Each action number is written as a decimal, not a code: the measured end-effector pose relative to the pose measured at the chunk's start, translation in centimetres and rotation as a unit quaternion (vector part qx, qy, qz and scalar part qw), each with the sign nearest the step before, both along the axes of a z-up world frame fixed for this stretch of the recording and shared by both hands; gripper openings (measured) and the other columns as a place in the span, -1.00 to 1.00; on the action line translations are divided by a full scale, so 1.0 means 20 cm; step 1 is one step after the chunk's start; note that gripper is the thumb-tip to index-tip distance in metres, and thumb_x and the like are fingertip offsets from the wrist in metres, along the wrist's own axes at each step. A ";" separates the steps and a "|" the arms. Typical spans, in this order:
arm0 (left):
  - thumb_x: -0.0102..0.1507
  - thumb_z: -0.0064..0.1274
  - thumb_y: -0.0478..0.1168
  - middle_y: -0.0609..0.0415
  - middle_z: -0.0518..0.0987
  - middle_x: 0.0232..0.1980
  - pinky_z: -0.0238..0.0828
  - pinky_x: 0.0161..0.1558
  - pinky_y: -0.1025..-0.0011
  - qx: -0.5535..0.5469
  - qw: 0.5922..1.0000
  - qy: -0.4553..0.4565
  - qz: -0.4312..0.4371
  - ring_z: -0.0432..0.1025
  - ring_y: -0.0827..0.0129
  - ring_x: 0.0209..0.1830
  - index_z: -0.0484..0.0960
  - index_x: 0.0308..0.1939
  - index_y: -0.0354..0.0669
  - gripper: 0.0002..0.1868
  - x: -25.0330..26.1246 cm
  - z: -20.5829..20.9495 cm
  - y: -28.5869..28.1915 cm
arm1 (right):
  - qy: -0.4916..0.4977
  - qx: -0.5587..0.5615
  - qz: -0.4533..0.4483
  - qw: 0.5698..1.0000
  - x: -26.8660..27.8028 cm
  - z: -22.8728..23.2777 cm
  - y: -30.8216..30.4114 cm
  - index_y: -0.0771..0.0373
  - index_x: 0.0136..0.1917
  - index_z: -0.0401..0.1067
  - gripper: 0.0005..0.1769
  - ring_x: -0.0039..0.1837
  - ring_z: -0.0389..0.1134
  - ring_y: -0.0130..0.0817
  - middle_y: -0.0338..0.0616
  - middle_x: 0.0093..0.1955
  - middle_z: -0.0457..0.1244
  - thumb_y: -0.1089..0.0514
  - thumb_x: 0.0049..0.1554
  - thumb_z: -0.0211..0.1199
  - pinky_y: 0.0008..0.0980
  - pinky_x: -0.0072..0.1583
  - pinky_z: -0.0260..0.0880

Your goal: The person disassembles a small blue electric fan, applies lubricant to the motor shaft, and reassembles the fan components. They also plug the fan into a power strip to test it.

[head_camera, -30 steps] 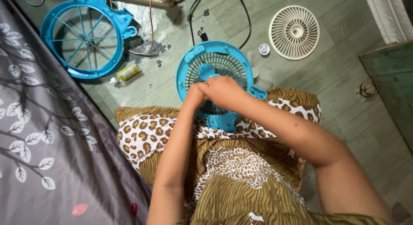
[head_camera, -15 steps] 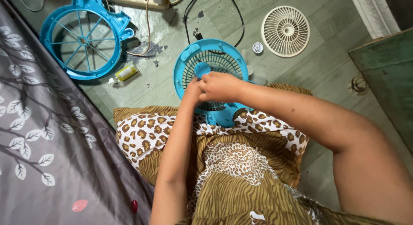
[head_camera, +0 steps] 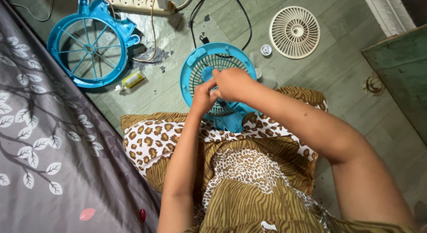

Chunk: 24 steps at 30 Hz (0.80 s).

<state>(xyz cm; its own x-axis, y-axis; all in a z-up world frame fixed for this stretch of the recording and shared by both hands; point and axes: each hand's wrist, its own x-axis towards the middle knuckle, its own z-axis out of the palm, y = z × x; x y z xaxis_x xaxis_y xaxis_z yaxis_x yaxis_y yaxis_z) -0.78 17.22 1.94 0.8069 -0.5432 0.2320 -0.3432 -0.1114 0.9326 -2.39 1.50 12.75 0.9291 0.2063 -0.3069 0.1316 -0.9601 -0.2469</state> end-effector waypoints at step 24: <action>0.08 0.32 -0.33 -0.02 0.71 -0.22 0.49 -0.26 0.36 0.038 0.998 0.048 0.018 0.57 0.31 -0.30 0.66 -0.22 -0.20 -0.78 -0.01 0.07 -0.04 | -0.117 0.057 0.019 0.991 -0.09 0.02 -0.05 0.21 -0.04 0.45 -0.77 -0.13 0.44 0.10 0.05 -0.23 0.38 0.06 0.07 0.29 0.03 -0.12 0.44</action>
<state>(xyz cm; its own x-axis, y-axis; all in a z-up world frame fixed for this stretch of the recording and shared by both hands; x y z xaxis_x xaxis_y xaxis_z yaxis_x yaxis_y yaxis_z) -0.99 16.45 3.38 0.8428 -0.5266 0.1112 -0.2468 -0.1945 0.9493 -4.23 0.41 13.21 0.9633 0.2626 -0.0560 0.2330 -0.9212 -0.3115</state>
